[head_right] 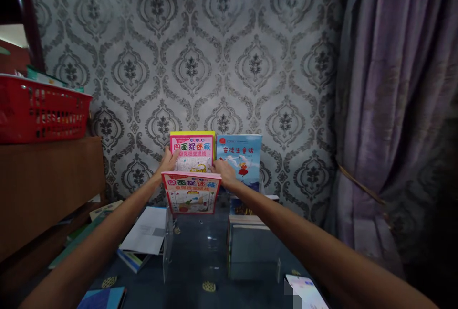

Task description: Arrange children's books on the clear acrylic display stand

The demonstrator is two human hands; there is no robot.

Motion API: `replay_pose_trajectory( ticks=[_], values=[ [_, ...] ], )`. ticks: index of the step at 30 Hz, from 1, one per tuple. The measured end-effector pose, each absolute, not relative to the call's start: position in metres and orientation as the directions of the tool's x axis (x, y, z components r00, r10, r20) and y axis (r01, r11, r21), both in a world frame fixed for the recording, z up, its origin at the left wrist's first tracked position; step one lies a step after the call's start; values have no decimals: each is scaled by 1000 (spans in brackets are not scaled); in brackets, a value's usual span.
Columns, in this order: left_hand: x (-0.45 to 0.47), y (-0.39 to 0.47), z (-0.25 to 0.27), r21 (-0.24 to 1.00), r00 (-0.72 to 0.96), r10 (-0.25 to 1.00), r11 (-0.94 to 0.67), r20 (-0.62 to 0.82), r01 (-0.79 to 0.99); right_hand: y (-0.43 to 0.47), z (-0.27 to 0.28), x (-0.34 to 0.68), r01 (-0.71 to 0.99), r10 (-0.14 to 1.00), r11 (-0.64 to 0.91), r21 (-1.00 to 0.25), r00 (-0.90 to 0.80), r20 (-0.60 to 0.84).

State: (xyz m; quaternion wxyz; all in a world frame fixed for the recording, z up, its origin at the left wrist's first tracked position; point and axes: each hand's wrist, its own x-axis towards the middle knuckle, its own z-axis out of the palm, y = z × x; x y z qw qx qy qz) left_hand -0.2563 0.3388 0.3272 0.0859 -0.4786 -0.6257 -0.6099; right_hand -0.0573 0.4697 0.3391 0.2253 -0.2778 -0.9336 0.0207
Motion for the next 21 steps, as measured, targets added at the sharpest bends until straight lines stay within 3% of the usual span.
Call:
replay_pose_trajectory(
  ticks=[11, 16, 21],
  values=[
    [-245, 333, 335, 662, -510, 481, -224, 714, 715, 462, 344, -55, 553, 555, 823, -128, -736, 387],
    [-237, 320, 372, 357, -301, 323, -129, 897, 925, 461, 342, -49, 533, 550, 831, -162, -739, 390],
    [-234, 320, 387, 257, -263, 391, 69, 882, 964, 462, 340, -46, 493, 533, 845, -207, -746, 401]
  ],
)
